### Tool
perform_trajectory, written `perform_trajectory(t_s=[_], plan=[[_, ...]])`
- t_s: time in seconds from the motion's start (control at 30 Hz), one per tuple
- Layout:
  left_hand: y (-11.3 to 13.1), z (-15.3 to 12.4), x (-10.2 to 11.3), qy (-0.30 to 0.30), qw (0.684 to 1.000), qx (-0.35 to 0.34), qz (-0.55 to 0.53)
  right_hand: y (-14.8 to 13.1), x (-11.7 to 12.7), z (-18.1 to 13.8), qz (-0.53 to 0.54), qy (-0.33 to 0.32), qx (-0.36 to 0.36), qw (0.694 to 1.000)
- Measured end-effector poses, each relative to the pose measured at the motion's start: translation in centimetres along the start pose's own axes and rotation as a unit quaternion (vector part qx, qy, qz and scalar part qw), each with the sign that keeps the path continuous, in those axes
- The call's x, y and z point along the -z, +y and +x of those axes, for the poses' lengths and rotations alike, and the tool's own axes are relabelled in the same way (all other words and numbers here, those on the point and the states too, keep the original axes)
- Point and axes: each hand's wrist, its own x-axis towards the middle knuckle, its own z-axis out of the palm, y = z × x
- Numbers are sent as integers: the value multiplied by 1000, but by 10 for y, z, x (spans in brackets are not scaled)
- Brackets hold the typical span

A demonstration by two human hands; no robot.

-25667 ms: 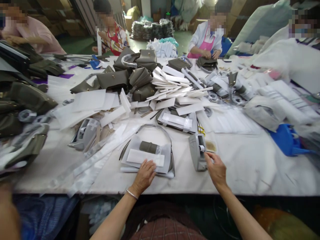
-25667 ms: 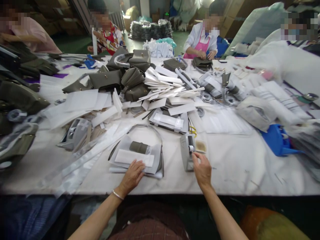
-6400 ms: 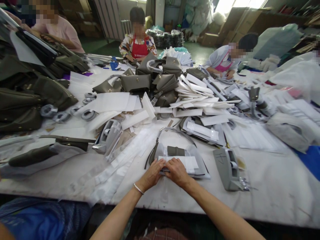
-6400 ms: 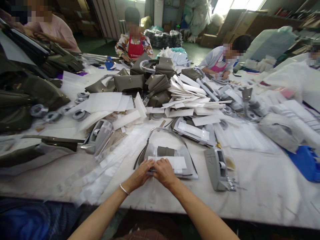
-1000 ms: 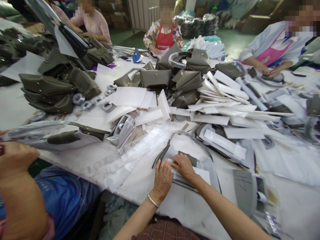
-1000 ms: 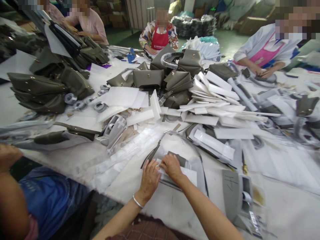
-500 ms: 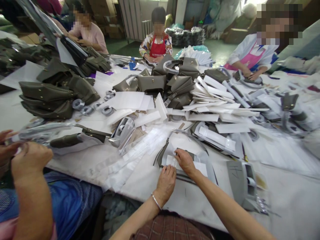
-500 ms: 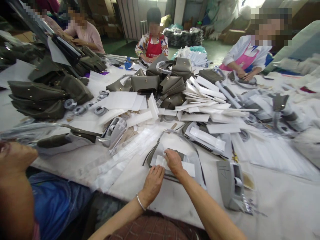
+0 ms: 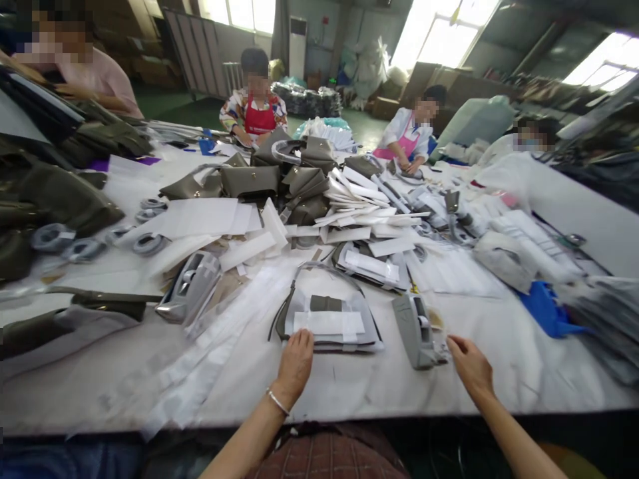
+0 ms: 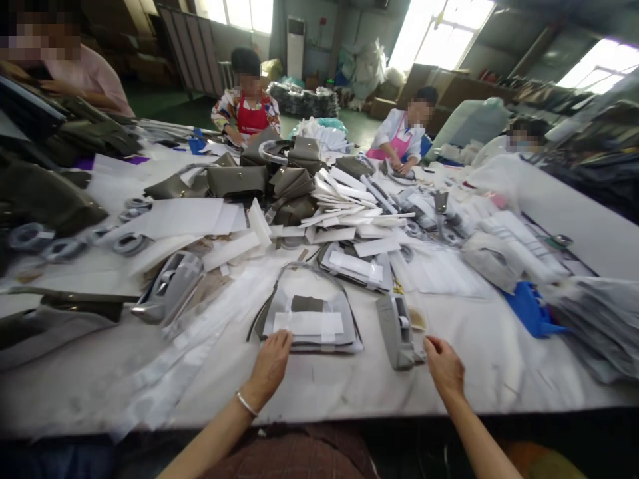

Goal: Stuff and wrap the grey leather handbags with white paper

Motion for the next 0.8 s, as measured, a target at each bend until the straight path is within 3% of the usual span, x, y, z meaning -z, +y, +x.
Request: perform_trajectory(t_s=[0.1, 0.2, 0.27, 0.6, 0.7, 0.8], plan=[[-7, 1, -5, 0, 1000, 2, 7, 20, -1, 5, 116, -87, -88, 986], [-10, 2, -12, -13, 1000, 1, 4, 23, -14, 6, 237, -188, -105, 947], [-11, 2, -14, -23, 1000, 3, 0, 23, -20, 8, 258, -215, -107, 936], [14, 12, 20, -159, 984, 75, 0, 35, -22, 22, 279, -215, -124, 928], [19, 13, 25, -166, 982, 93, -7, 54, -12, 14, 296, -177, -113, 932], [22, 13, 25, -166, 981, 103, -15, 81, 0, -1, 324, -170, -160, 917]])
